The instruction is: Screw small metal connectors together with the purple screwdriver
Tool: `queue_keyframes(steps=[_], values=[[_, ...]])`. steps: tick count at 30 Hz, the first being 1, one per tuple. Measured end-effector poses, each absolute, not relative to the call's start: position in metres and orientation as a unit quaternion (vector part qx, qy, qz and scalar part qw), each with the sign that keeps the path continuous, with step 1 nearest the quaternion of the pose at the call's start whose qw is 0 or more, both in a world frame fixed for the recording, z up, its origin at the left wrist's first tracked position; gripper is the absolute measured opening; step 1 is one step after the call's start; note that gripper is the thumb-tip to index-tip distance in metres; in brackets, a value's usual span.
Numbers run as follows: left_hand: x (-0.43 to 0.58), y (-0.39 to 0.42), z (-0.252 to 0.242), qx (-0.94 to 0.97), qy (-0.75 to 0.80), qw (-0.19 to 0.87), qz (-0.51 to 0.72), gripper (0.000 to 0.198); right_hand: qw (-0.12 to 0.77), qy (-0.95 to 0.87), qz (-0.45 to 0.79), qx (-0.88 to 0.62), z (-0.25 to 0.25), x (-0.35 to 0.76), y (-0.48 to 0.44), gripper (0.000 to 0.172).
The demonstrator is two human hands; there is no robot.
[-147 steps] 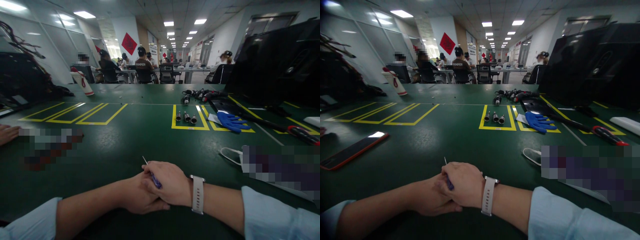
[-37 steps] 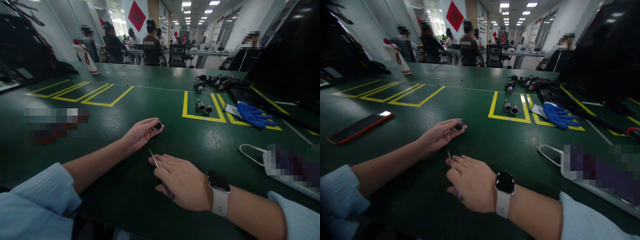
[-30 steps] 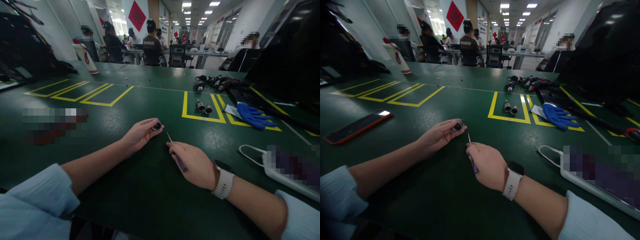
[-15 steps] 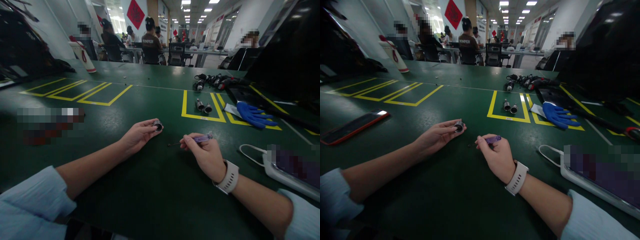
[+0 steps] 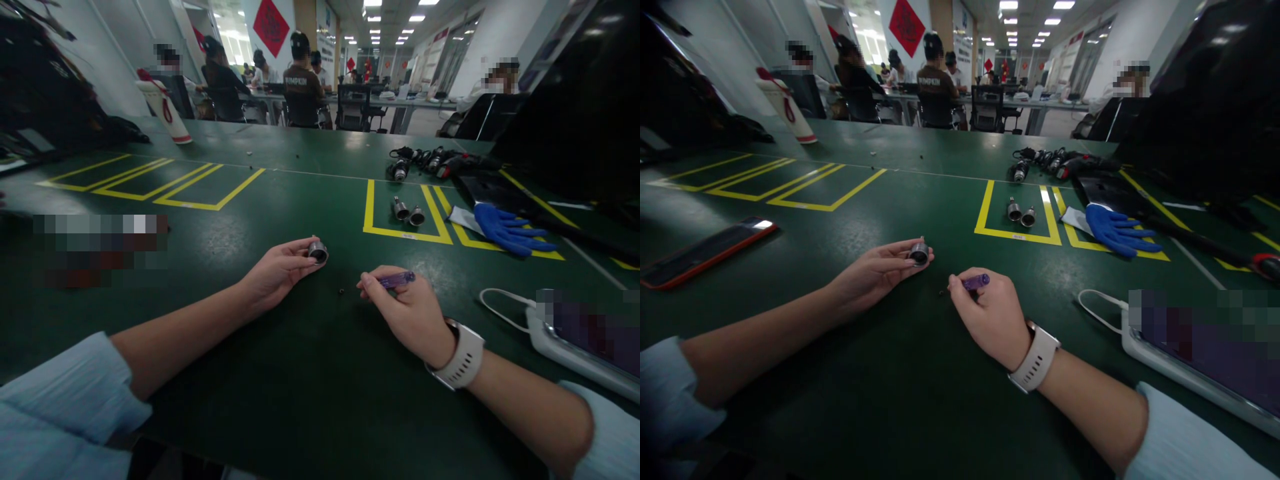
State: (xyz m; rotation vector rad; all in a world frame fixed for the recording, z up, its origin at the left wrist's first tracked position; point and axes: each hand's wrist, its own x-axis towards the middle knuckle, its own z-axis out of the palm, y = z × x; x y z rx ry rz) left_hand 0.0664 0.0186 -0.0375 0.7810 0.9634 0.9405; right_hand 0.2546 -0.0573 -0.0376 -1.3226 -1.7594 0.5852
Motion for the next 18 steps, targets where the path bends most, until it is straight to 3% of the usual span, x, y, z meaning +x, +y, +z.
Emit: queue_keyframes(steps=[5,12,15,18], values=[[0.066,0.017,-0.038,0.357,0.434,0.711,0.423,0.050,0.403,-0.686,0.228,-0.561,-0.034,0.255,-0.056,0.031],[0.065,0.016,-0.038,0.363,0.428,0.712,0.422,0.046,0.496,-0.595,0.362,-0.519,-0.048,0.254,-0.053,0.024],[0.065,0.015,-0.040,0.370,0.420,0.714,0.421,0.047,0.531,-0.625,0.342,-0.459,-0.048,0.254,-0.055,0.017],[0.064,0.015,-0.043,0.384,0.408,0.713,0.421,0.046,0.511,-0.692,0.298,-0.414,-0.046,0.251,-0.058,0.014]])
